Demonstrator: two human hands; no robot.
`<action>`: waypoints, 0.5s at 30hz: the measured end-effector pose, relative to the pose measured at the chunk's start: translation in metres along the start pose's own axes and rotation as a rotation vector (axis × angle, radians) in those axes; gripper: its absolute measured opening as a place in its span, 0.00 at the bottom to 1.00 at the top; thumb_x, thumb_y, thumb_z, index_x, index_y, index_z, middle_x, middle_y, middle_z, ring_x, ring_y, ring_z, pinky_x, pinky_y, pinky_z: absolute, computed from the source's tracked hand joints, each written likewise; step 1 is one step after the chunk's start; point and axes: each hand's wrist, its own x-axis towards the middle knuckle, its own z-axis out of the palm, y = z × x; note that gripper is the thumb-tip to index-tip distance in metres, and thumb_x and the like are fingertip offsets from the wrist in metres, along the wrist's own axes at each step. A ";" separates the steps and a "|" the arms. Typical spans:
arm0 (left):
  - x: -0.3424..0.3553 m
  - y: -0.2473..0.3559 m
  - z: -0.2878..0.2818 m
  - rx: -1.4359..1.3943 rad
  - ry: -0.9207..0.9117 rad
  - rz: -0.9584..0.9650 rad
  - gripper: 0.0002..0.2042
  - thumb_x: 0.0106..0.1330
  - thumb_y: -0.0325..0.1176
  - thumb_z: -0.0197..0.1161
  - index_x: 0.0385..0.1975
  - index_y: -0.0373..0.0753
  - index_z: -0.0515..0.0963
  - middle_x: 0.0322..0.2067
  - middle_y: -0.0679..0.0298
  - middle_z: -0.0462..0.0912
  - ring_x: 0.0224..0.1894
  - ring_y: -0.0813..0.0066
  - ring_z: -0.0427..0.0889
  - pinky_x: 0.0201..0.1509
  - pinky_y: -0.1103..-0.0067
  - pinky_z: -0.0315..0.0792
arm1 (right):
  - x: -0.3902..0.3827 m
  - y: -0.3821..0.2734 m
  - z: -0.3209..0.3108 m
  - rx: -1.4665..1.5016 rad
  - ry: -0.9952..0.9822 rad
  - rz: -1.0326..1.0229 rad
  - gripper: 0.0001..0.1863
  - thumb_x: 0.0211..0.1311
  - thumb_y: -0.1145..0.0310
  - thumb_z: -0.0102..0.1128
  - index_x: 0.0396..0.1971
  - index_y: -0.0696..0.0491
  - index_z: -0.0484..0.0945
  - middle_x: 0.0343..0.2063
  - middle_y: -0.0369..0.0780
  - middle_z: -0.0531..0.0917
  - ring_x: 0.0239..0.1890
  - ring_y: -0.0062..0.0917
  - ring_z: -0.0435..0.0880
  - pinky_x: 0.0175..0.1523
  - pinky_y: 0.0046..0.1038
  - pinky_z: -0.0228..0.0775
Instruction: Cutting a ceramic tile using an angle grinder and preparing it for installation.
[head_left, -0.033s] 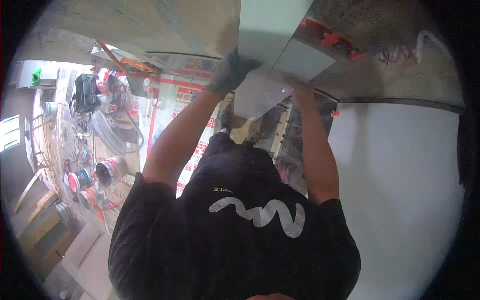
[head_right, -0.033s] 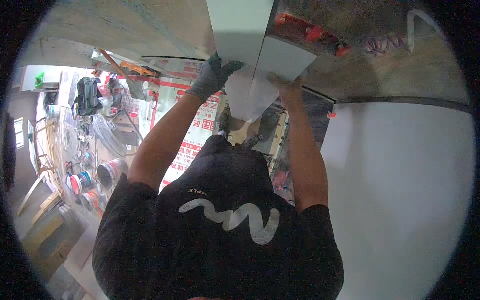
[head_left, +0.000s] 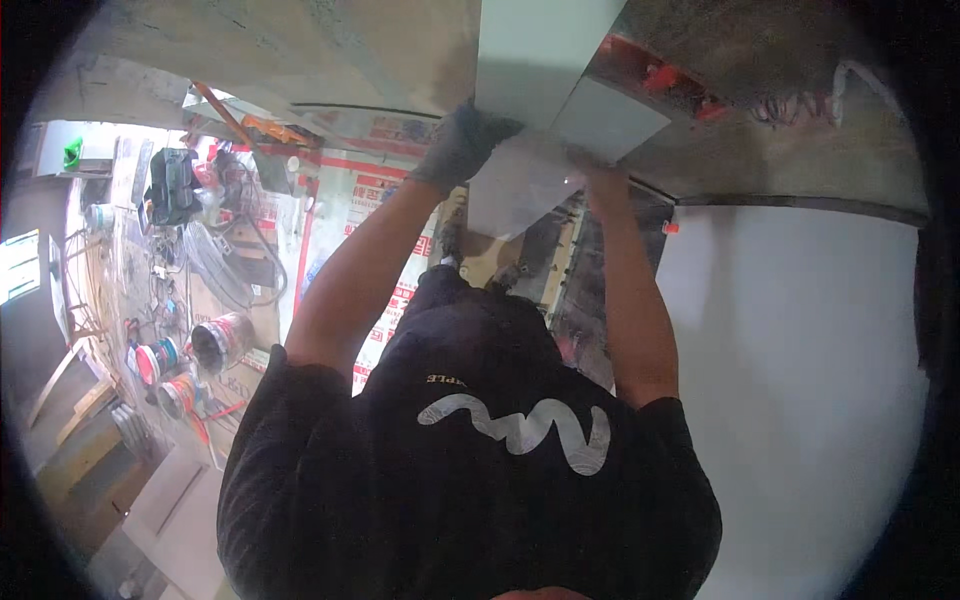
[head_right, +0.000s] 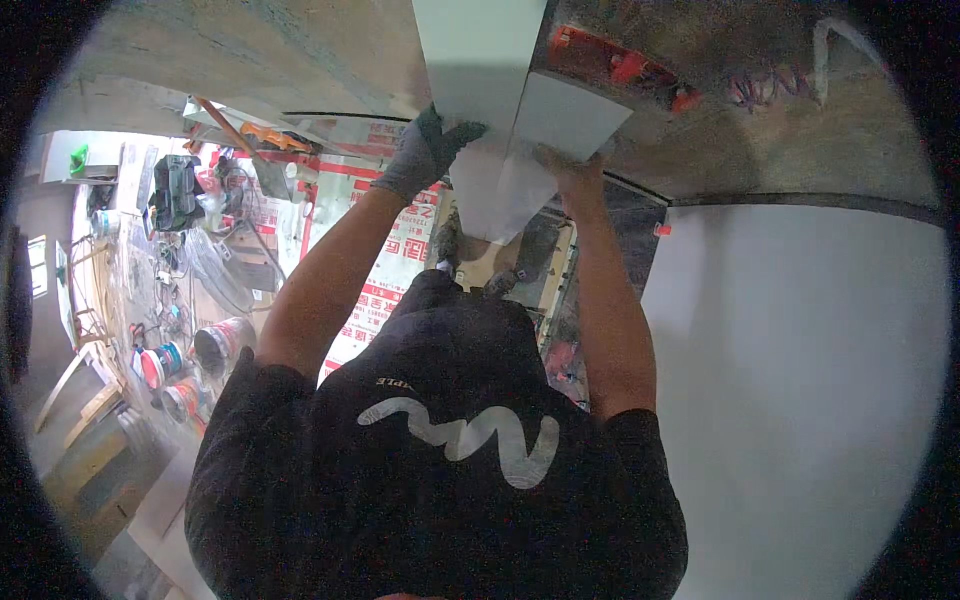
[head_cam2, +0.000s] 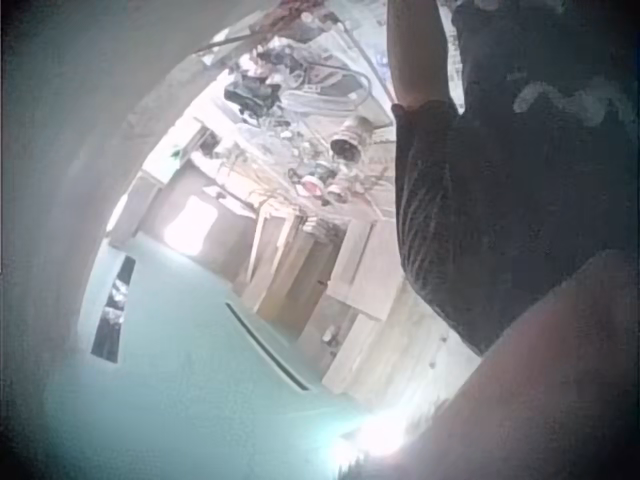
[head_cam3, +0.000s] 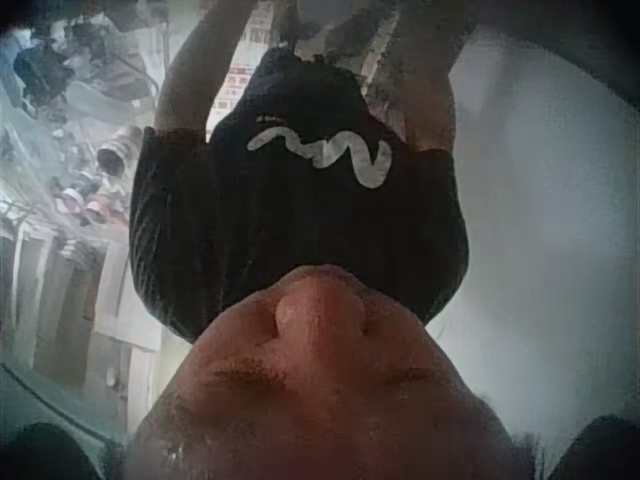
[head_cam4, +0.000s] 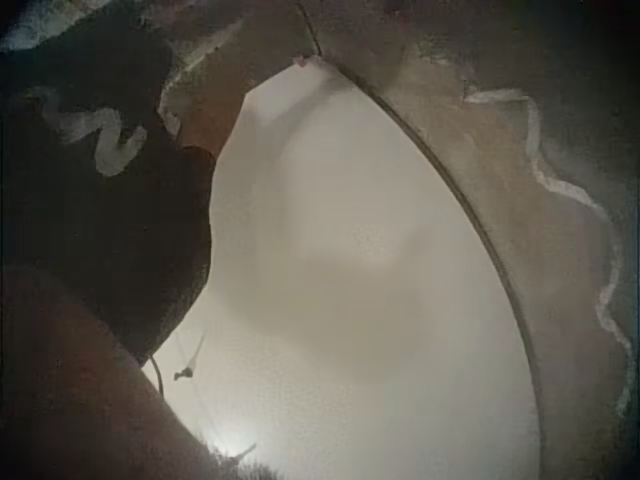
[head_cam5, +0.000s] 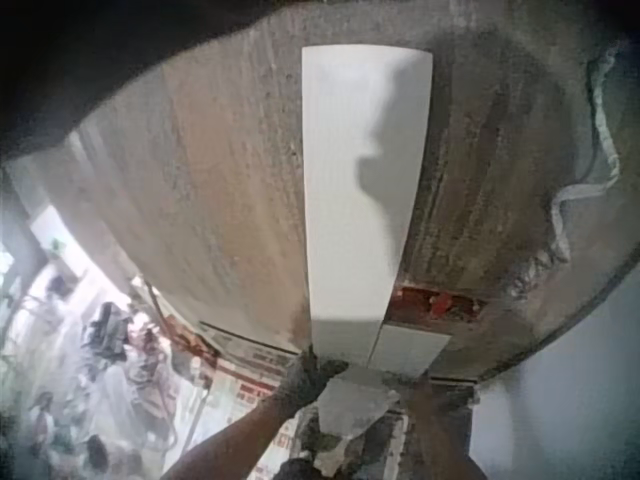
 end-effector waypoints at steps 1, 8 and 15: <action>0.000 0.000 0.000 -0.072 0.002 0.018 0.19 0.62 0.35 0.69 0.49 0.32 0.74 0.41 0.58 0.84 0.43 0.71 0.80 0.48 0.73 0.73 | 0.001 -0.001 0.000 -0.030 -0.014 -0.018 0.34 0.49 0.68 0.76 0.55 0.58 0.69 0.51 0.43 0.79 0.52 0.35 0.78 0.54 0.38 0.73; 0.001 -0.005 0.004 0.145 -0.069 -0.023 0.22 0.64 0.37 0.66 0.53 0.31 0.70 0.40 0.61 0.83 0.45 0.72 0.81 0.47 0.73 0.74 | -0.003 -0.002 -0.005 -0.178 -0.062 -0.083 0.33 0.48 0.70 0.76 0.55 0.58 0.70 0.51 0.44 0.78 0.53 0.35 0.77 0.56 0.37 0.73; 0.002 0.004 0.028 -0.312 -0.021 0.062 0.21 0.66 0.35 0.63 0.54 0.30 0.67 0.39 0.59 0.83 0.43 0.69 0.82 0.48 0.70 0.75 | -0.019 -0.026 -0.011 -0.111 0.049 0.018 0.35 0.46 0.73 0.77 0.55 0.57 0.70 0.51 0.44 0.78 0.53 0.35 0.78 0.57 0.38 0.73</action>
